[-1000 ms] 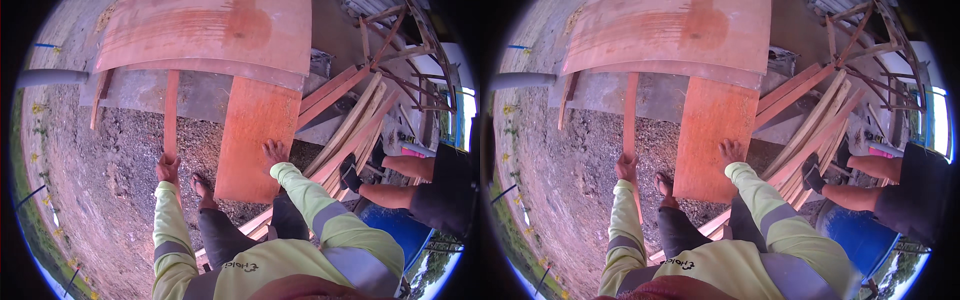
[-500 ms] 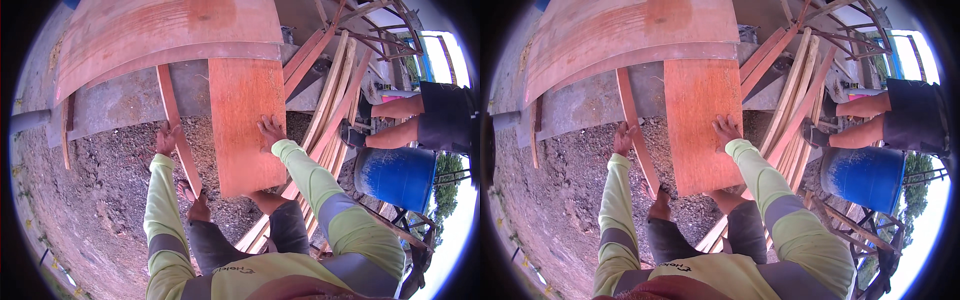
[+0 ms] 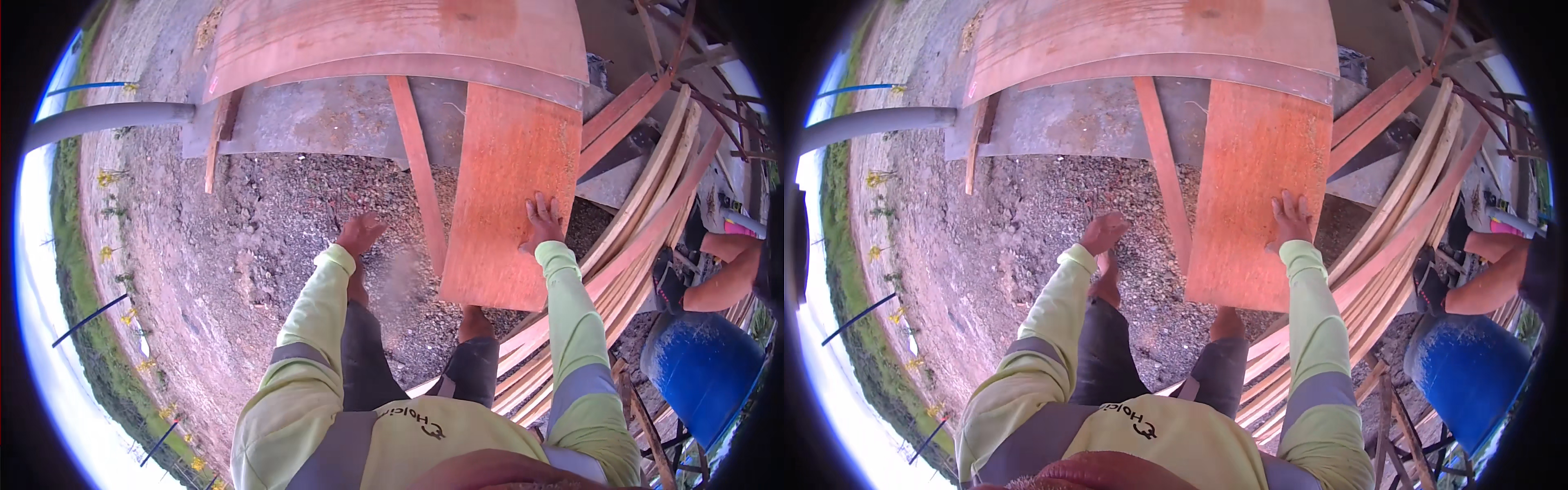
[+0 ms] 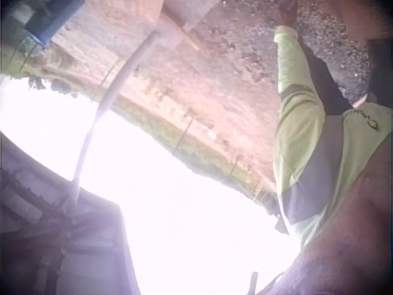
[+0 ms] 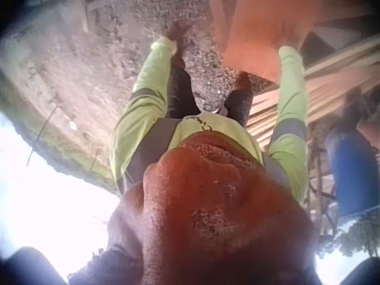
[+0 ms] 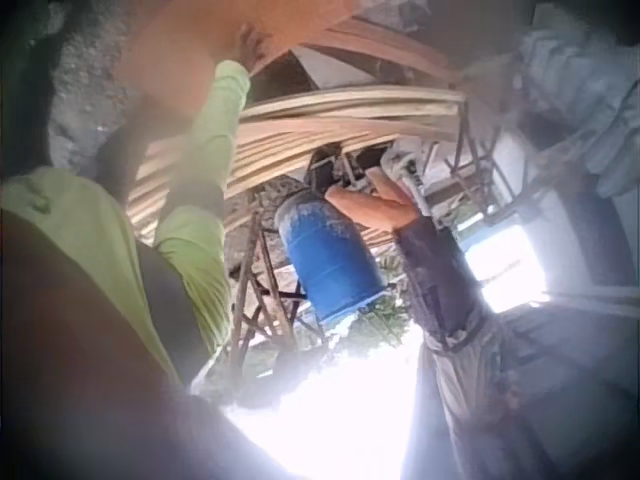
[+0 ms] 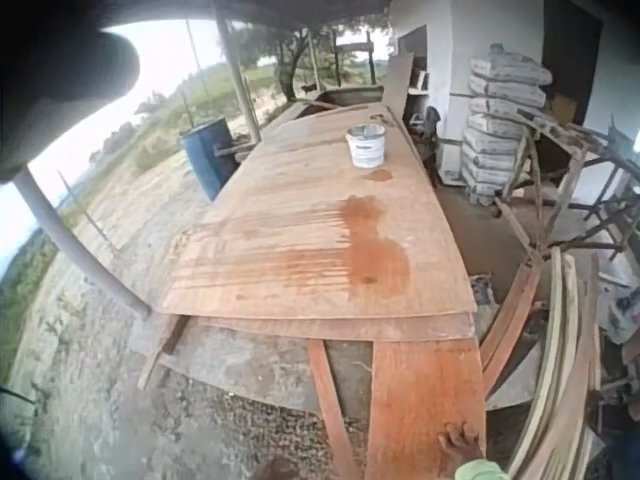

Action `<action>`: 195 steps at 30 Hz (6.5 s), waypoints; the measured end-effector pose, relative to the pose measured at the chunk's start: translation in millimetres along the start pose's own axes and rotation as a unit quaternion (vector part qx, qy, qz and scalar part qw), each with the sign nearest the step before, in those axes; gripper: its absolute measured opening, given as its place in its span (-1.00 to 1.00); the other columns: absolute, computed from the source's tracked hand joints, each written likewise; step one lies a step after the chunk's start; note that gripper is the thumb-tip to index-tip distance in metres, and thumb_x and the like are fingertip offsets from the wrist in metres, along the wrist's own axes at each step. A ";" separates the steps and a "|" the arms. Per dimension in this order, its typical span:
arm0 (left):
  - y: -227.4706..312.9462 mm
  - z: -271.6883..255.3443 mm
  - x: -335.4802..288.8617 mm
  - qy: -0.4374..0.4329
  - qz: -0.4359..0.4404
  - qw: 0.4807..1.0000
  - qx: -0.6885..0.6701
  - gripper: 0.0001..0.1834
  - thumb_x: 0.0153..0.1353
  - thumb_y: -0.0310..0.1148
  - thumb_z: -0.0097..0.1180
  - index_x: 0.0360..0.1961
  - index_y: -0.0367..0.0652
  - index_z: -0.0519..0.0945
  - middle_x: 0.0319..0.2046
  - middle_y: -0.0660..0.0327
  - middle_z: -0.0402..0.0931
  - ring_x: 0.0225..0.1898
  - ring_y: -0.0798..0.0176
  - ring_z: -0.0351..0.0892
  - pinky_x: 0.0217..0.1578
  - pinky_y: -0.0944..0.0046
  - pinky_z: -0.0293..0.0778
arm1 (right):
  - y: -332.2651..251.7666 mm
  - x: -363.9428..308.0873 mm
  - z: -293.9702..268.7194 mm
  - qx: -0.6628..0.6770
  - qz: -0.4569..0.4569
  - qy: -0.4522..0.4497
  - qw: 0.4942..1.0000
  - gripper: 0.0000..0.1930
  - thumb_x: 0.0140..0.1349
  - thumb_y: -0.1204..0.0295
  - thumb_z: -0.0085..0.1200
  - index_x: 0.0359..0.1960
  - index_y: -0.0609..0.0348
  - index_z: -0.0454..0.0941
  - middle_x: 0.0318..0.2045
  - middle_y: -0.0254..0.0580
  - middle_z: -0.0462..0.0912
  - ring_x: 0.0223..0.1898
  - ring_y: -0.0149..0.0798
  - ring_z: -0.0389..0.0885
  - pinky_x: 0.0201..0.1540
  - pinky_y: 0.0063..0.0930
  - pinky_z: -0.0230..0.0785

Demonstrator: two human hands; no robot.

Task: The person aligns and fits together pieces of plywood and wood boards, then hammers nails into the wood to secure them.

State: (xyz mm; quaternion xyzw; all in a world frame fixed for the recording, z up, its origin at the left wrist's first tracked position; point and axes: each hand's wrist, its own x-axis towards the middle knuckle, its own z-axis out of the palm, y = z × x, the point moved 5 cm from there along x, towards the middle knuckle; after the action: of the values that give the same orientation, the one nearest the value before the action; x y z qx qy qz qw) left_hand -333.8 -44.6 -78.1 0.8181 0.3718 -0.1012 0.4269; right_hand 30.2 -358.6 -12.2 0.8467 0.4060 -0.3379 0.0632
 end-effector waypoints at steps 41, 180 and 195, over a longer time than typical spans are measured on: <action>-122.7 -315.1 174.2 0.144 -0.129 0.979 0.060 -0.53 -0.06 -0.17 0.23 -0.20 -0.32 0.52 -0.23 -0.20 0.55 -0.07 -0.23 0.53 -0.01 -0.07 0.44 | -515.0 335.5 -130.5 0.925 0.175 0.054 0.333 -0.01 0.16 -0.03 0.14 0.38 0.43 -0.09 0.38 0.13 0.09 0.39 0.13 0.07 0.45 0.05 -0.27; 72.4 -251.6 -157.2 -0.377 0.112 0.910 0.135 -0.66 0.13 -0.19 0.17 -0.20 -0.25 0.65 -0.43 0.01 0.66 -0.38 0.09 0.68 -0.32 0.16 0.55 | -182.9 -180.8 -5.8 0.464 0.259 0.078 0.844 -0.40 0.03 0.16 0.18 0.15 0.10 0.48 -0.03 -0.02 0.65 0.03 0.00 0.60 0.15 -0.23 0.42; 122.7 -167.4 -258.1 -0.572 0.226 0.756 0.226 -0.68 0.12 -0.18 0.15 -0.24 -0.21 0.67 -0.41 -0.01 0.65 -0.36 0.04 0.67 -0.31 0.14 0.55 | -242.8 -483.3 200.9 0.455 0.476 0.008 0.753 -0.58 0.07 0.25 0.09 -0.01 0.08 0.61 -0.06 -0.03 0.66 0.02 0.01 0.60 0.15 -0.21 0.43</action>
State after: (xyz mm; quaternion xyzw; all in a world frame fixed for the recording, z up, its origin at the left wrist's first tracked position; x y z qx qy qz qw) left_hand -455.4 -93.9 226.0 0.7408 -0.1710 -0.5315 0.3734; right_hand -465.3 -586.1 176.3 0.8620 -0.2503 -0.4023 -0.1804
